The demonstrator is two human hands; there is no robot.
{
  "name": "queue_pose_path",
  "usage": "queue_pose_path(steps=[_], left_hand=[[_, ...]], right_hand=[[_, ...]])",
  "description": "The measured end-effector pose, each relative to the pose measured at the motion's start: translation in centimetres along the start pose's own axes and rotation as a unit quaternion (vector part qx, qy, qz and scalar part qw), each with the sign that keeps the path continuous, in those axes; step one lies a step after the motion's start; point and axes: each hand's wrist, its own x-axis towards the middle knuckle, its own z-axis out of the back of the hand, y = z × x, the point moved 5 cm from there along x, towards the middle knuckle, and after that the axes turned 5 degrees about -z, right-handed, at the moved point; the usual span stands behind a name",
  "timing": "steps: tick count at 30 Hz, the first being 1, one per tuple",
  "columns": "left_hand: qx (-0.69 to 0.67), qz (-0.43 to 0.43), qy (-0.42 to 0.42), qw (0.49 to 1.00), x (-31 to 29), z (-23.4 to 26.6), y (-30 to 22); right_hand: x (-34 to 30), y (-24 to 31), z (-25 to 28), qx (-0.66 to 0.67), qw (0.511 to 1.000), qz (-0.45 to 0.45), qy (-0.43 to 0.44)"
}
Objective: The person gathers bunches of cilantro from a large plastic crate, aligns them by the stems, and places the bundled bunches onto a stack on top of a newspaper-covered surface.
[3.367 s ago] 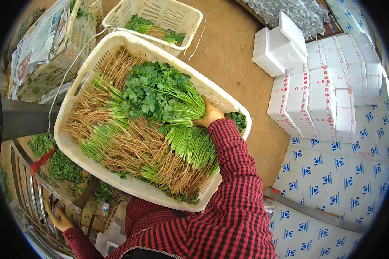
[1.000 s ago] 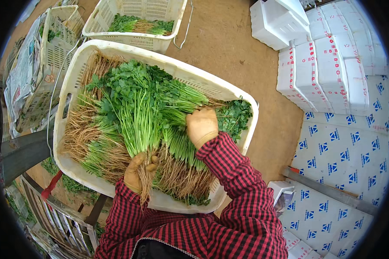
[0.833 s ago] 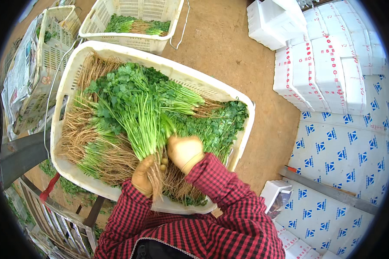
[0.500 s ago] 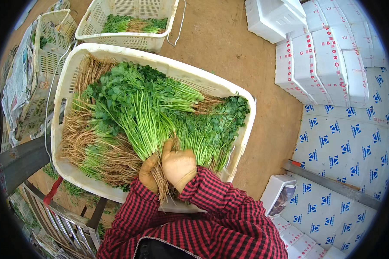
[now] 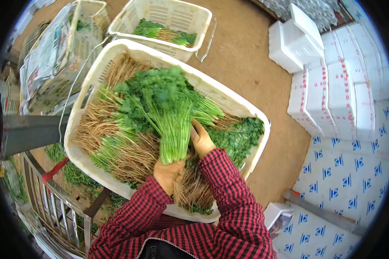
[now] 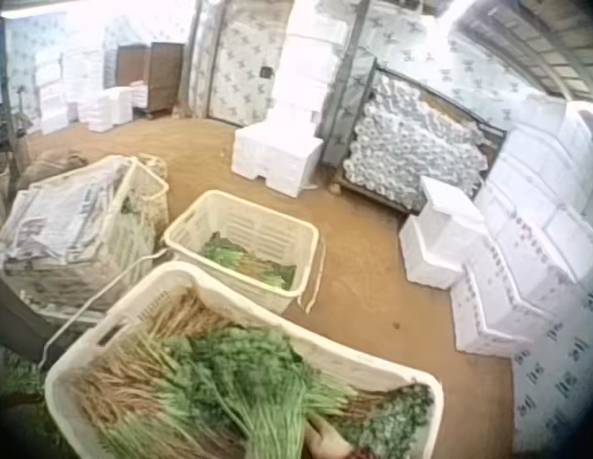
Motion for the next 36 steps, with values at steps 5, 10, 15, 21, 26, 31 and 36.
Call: queue_pose_path(steps=[5, 10, 15, 21, 26, 31, 36], left_hand=[[0.241, -0.213, 0.042, 0.946, -5.1, -2.2, 0.8], [0.212, -0.226, 0.109, 0.945, -6.7, -3.3, 2.2], [-0.095, -0.141, 0.147, 0.974, -7.7, -1.0, 3.4], [-0.112, -0.187, 0.202, 0.955, -15.2, 4.9, -2.1], [-0.127, -0.273, 0.207, 0.931, -22.6, 11.9, -4.5], [-0.242, -0.295, 0.225, 0.897, -27.2, 18.7, -4.1], [-0.328, -0.286, 0.142, 0.889, -26.5, 25.8, 1.3]], right_hand=[[-5.4, 2.2, -1.2, 0.311, 0.924, -0.173, 0.142], [-9.3, 3.6, -2.5, 0.469, 0.858, -0.149, 0.146], [-11.8, 5.7, -5.0, 0.521, 0.83, -0.108, 0.165], [-15.2, 9.5, -10.1, 0.545, 0.797, -0.048, 0.257], [-20.2, 15.6, -18.7, 0.49, 0.818, -0.003, 0.3], [-24.1, 17.7, -26.0, 0.226, 0.954, 0.09, 0.175], [-23.7, 12.0, -32.3, 0.039, 0.986, -0.003, 0.163]])
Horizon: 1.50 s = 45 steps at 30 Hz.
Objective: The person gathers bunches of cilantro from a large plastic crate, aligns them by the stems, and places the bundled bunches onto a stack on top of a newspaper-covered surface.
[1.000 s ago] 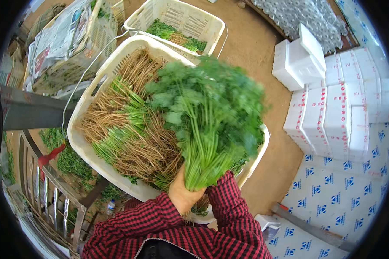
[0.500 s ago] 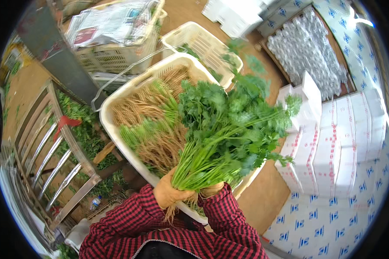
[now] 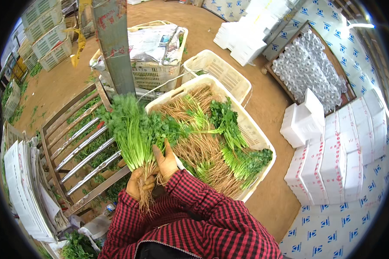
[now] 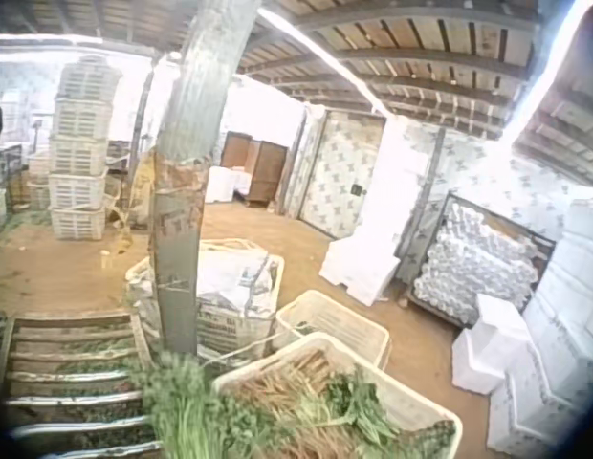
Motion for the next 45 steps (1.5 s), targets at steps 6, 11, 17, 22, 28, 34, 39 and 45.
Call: queue_pose_path(steps=[6, 11, 17, 22, 28, 34, 39, 45], left_hand=[[0.151, -0.003, -0.071, 0.986, 0.0, -1.8, 1.0], [0.103, -0.015, -0.045, 0.993, 0.3, -3.1, 1.8], [-0.012, -0.01, -0.113, 0.993, 1.2, -3.7, 1.7], [-0.034, 0.028, -0.152, 0.987, 1.0, -3.2, 1.1], [-0.105, 0.044, -0.157, 0.981, 1.2, -4.0, 0.8], [-0.091, 0.05, -0.128, 0.986, 1.6, -5.2, 0.7], [-0.047, 0.075, -0.154, 0.984, 0.8, -7.5, -0.5], [0.014, 0.089, -0.137, 0.987, 1.2, -9.0, -0.8]], right_hand=[[1.0, -2.4, 2.0, -0.049, 0.992, 0.101, -0.05], [-0.4, -1.7, 1.2, -0.204, 0.965, 0.151, -0.058], [1.5, -2.9, 3.8, -0.351, 0.891, 0.271, 0.097], [1.3, 1.6, 8.8, -0.198, 0.943, 0.154, 0.218], [8.8, -0.7, 22.6, -0.378, 0.89, 0.028, -0.253], [16.4, -3.6, 28.4, -0.602, 0.778, 0.111, -0.139], [14.1, -1.3, 32.8, -0.606, 0.732, 0.26, -0.173], [12.3, -1.2, 37.7, -0.624, 0.718, 0.292, -0.099]])
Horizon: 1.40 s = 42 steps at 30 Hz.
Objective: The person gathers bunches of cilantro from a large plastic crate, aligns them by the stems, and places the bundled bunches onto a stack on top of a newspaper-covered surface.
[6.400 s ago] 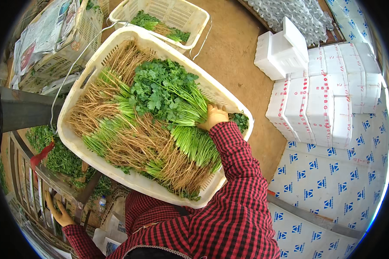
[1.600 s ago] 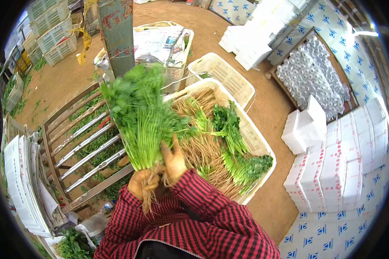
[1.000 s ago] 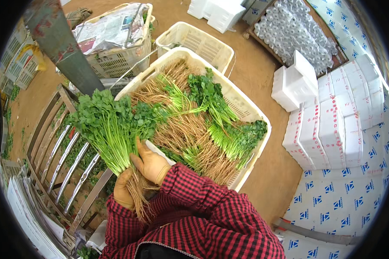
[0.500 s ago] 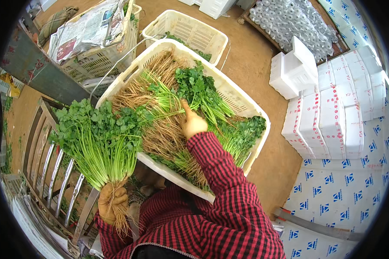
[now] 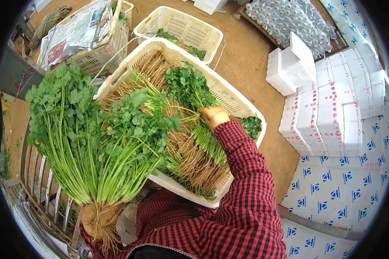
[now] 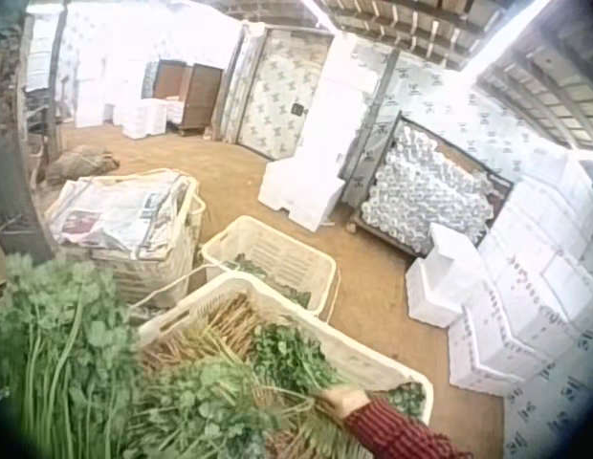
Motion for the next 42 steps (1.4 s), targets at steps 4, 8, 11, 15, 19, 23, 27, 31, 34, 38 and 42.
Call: queue_pose_path(steps=[4, 8, 11, 15, 19, 23, 27, 31, 34, 38, 42], left_hand=[[0.059, 0.004, 0.029, 0.998, 1.3, -1.1, 0.4], [0.149, 0.023, 0.051, 0.987, 2.8, -3.7, 2.7], [0.174, 0.06, -0.02, 0.983, 3.4, -4.6, 4.6], [0.173, 0.118, -0.008, 0.978, 4.0, -3.4, 6.8], [0.161, 0.099, -0.026, 0.982, 3.8, -3.0, 7.5], [0.144, 0.103, -0.032, 0.984, 2.5, -4.2, 5.5], [0.292, 0.113, -0.084, 0.946, 0.1, -0.2, 1.5], [0.188, -0.038, -0.144, 0.971, -2.0, 4.2, -3.0], [0.114, -0.149, -0.158, 0.97, -4.4, 8.1, -6.2], [0.006, -0.281, -0.123, 0.952, -8.6, 15.6, -9.3], [-0.11, -0.346, -0.037, 0.931, -11.1, 23.4, -8.2]], right_hand=[[-0.1, -2.0, 0.0, 0.104, 0.98, -0.169, 0.008], [-2.7, -1.7, -4.1, 0.444, 0.76, -0.474, -0.011], [-3.8, 1.7, -4.1, 0.619, 0.571, -0.539, 0.01], [-3.9, 2.5, -6.1, 0.812, 0.288, -0.496, -0.105], [-3.3, 4.5, -5.8, 0.775, 0.289, -0.559, -0.062], [-3.2, 0.5, -4.8, 0.727, 0.458, -0.511, 0.003], [-6.5, -8.5, -4.3, 0.654, 0.55, -0.519, 0.022], [-6.5, -10.2, -6.4, 0.559, 0.605, -0.567, 0.0], [-5.0, -9.6, -7.3, 0.474, 0.654, -0.59, 0.025], [-1.7, -12.2, -10.6, 0.368, 0.755, -0.542, 0.027], [-3.2, -15.5, -13.1, 0.753, 0.5, -0.409, -0.126]])
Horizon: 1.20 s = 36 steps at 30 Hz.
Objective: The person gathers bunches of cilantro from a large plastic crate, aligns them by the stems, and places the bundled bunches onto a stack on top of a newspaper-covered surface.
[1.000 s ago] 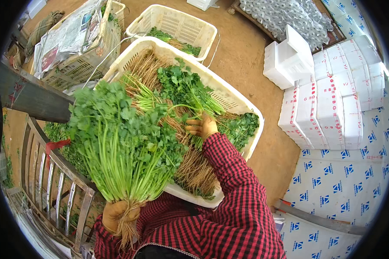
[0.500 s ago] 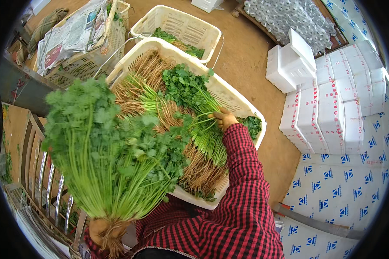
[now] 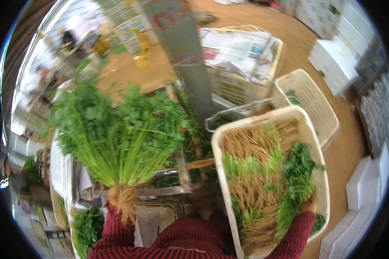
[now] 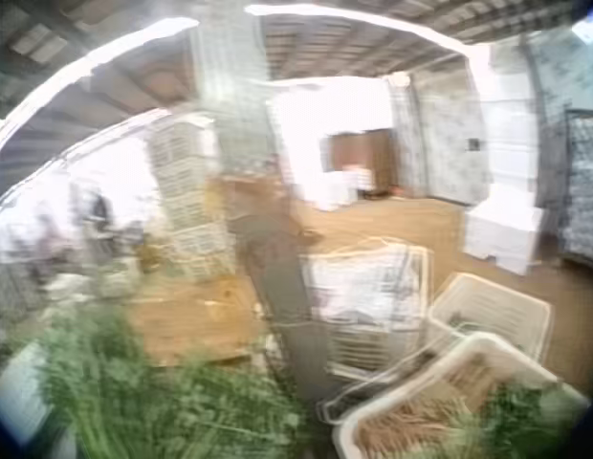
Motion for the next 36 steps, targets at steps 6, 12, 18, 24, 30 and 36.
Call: queue_pose_path(steps=[6, 12, 18, 24, 30, 36], left_hand=[[-0.105, 0.089, 0.183, 0.973, 3.0, -1.8, 1.9], [0.053, 0.03, 0.2, 0.978, 2.0, -2.8, 2.2], [0.012, 0.02, 0.265, 0.964, 2.8, -0.7, 2.6], [-0.027, 0.028, 0.257, 0.966, 3.3, -2.4, 2.9], [-0.075, -0.006, 0.121, 0.99, 2.1, -2.2, 2.6], [-0.115, 0.015, 0.225, 0.967, 2.7, -3.0, 1.7]], right_hand=[[-1.0, 0.0, 4.0, 0.344, 0.921, 0.114, -0.142], [-7.9, 3.5, -9.8, -0.068, 0.966, 0.189, -0.165], [-15.3, 4.1, -18.9, -0.17, 0.946, 0.254, -0.11], [-24.1, 1.6, -25.3, -0.239, 0.935, 0.261, 0.026], [-33.6, -7.0, -33.8, -0.361, 0.889, 0.233, 0.157], [-46.9, -18.1, -52.6, -0.499, 0.643, 0.369, 0.45]])
